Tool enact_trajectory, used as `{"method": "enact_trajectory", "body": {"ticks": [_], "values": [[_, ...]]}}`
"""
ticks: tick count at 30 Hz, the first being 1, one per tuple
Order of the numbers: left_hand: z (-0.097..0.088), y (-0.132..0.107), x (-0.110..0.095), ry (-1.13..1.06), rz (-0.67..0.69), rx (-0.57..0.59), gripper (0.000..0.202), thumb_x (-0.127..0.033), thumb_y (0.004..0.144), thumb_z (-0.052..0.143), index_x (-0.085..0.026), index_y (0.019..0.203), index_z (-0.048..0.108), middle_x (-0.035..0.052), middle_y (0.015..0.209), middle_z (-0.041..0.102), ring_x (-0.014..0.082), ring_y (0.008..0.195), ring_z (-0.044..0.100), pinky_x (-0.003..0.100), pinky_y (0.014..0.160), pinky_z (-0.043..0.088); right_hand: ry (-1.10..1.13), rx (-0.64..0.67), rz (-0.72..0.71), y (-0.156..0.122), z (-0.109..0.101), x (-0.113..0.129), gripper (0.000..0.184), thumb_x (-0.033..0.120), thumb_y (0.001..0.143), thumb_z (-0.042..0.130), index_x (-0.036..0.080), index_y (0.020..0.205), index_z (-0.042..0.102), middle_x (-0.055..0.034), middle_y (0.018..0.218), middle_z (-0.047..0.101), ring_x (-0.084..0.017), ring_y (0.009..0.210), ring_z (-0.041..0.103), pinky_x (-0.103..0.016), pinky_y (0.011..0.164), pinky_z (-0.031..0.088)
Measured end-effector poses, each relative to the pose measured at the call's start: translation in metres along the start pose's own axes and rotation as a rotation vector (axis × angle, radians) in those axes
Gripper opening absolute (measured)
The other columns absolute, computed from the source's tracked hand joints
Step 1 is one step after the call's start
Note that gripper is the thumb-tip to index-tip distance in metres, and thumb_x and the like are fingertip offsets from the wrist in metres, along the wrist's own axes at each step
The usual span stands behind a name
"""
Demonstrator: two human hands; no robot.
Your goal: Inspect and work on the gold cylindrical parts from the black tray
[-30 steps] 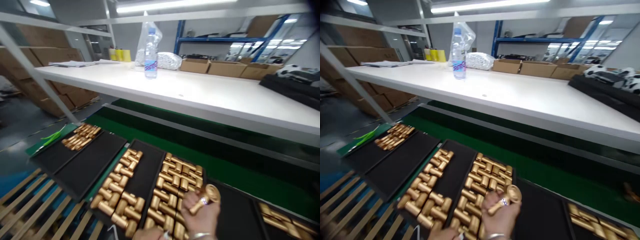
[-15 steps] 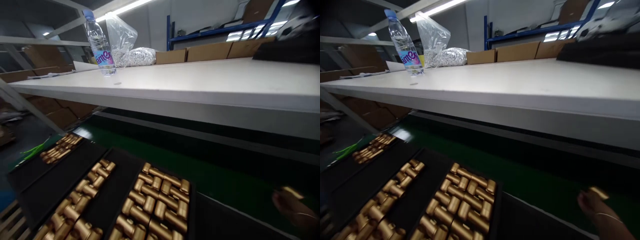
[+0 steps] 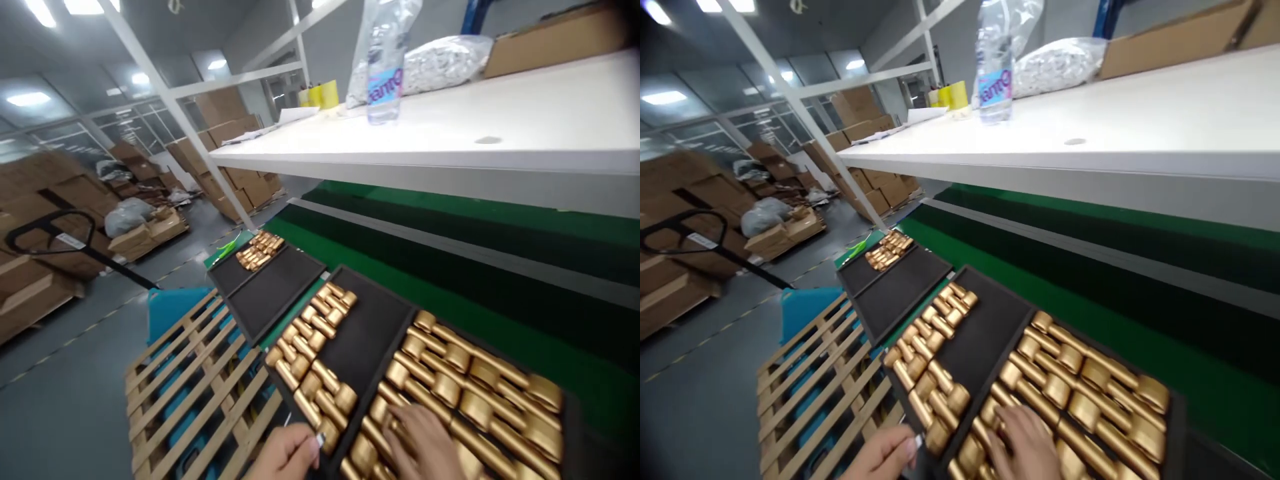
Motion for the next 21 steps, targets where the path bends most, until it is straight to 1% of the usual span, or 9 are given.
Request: {"method": "enact_trajectory", "body": {"ticks": [2,4,6,8,11,13,17,19,21], "values": [[-0.018,0.002,-0.009,-0.005,0.061,0.015,0.055,-0.061,0.088,0.038,-0.014,0.07,0.059,0.0014,0.066,0.053,0.0148,0.068,0.049,0.024,0.067,0.038,-0.372,0.105,-0.15,0.015,0.058,0.04,0.045,0.053,0.077,0.056,0.021,0.105,0.067,-0.0148,0.116,0.063,-0.036,0.115,0.051,-0.058,0.097,0.039],[-0.038,0.001,-0.013,-0.026,0.091,0.006,0.055,-0.059,0.089,0.037,-0.013,0.071,0.059,0.0017,0.066,0.053,0.0147,0.068,0.049,0.024,0.067,0.037,-0.609,0.158,-0.184,0.029,0.098,0.051,0.047,0.054,0.079,0.053,0.015,0.1,0.067,-0.02,0.126,0.056,-0.041,0.127,0.038,-0.066,0.102,0.024],[-0.057,-0.001,-0.012,-0.056,0.114,-0.012,0.054,-0.058,0.089,0.037,-0.012,0.07,0.059,0.0018,0.066,0.053,0.0146,0.068,0.049,0.024,0.066,0.037,-0.695,0.228,-0.193,0.036,0.122,0.048,0.038,0.05,0.078,0.055,0.016,0.09,0.068,-0.0192,0.125,0.056,-0.042,0.129,0.035,-0.068,0.103,0.018],[-0.072,-0.002,-0.006,-0.086,0.137,-0.024,0.053,-0.057,0.089,0.038,-0.012,0.069,0.059,0.0018,0.066,0.053,0.0145,0.068,0.05,0.024,0.066,0.037,-0.659,0.264,-0.201,0.035,0.13,0.04,0.026,0.041,0.078,0.057,0.02,0.089,0.067,-0.0137,0.121,0.06,-0.039,0.128,0.038,-0.066,0.104,0.019],[-0.084,0.001,0.003,-0.116,0.169,-0.033,0.052,-0.056,0.09,0.038,-0.013,0.069,0.058,0.0011,0.065,0.051,0.014,0.067,0.049,0.024,0.066,0.036,-0.436,0.246,-0.136,0.023,0.126,0.032,0.017,0.035,0.078,0.057,0.023,0.089,0.063,-0.0088,0.104,0.068,-0.034,0.115,0.053,-0.061,0.101,0.029],[-0.088,0.004,0.003,-0.132,0.184,-0.032,0.051,-0.055,0.09,0.039,-0.013,0.068,0.058,0.0005,0.064,0.051,0.0135,0.066,0.048,0.024,0.065,0.036,-0.16,0.173,0.024,0.015,0.116,0.026,0.025,0.039,0.072,0.064,0.022,0.089,0.059,-0.0082,0.091,0.069,-0.03,0.095,0.063,-0.053,0.09,0.044],[-0.084,0.007,-0.018,-0.224,0.214,0.025,0.047,-0.051,0.091,0.04,-0.013,0.069,0.059,-0.0001,0.064,0.051,0.0129,0.067,0.048,0.023,0.065,0.037,0.479,-0.32,0.403,-0.006,0.071,0.024,0.073,0.038,0.046,0.084,0.023,0.107,0.047,-0.004,0.086,0.069,-0.026,0.08,0.066,-0.037,0.07,0.054],[-0.076,0.007,-0.03,-0.285,0.202,0.071,0.044,-0.049,0.09,0.043,-0.013,0.071,0.06,-0.0002,0.065,0.051,0.013,0.067,0.049,0.023,0.065,0.038,0.717,-0.531,0.512,-0.014,0.053,0.031,0.073,0.037,0.048,0.084,0.024,0.11,0.048,-0.0015,0.084,0.068,-0.022,0.077,0.065,-0.034,0.068,0.055],[-0.062,0.007,-0.042,-0.329,0.191,0.137,0.041,-0.048,0.089,0.045,-0.013,0.072,0.061,-0.0007,0.063,0.05,0.0128,0.065,0.048,0.023,0.064,0.038,0.975,-0.605,0.576,-0.01,0.045,0.044,0.054,0.045,0.058,0.077,0.023,0.1,0.053,0.0001,0.078,0.066,-0.018,0.072,0.063,-0.033,0.065,0.055]]}}
Point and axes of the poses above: each hand's wrist, its own y-axis towards the middle knuckle, its own z-axis out of the palm, x = y × z, the point moved 10 cm from there along y, towards the middle knuckle
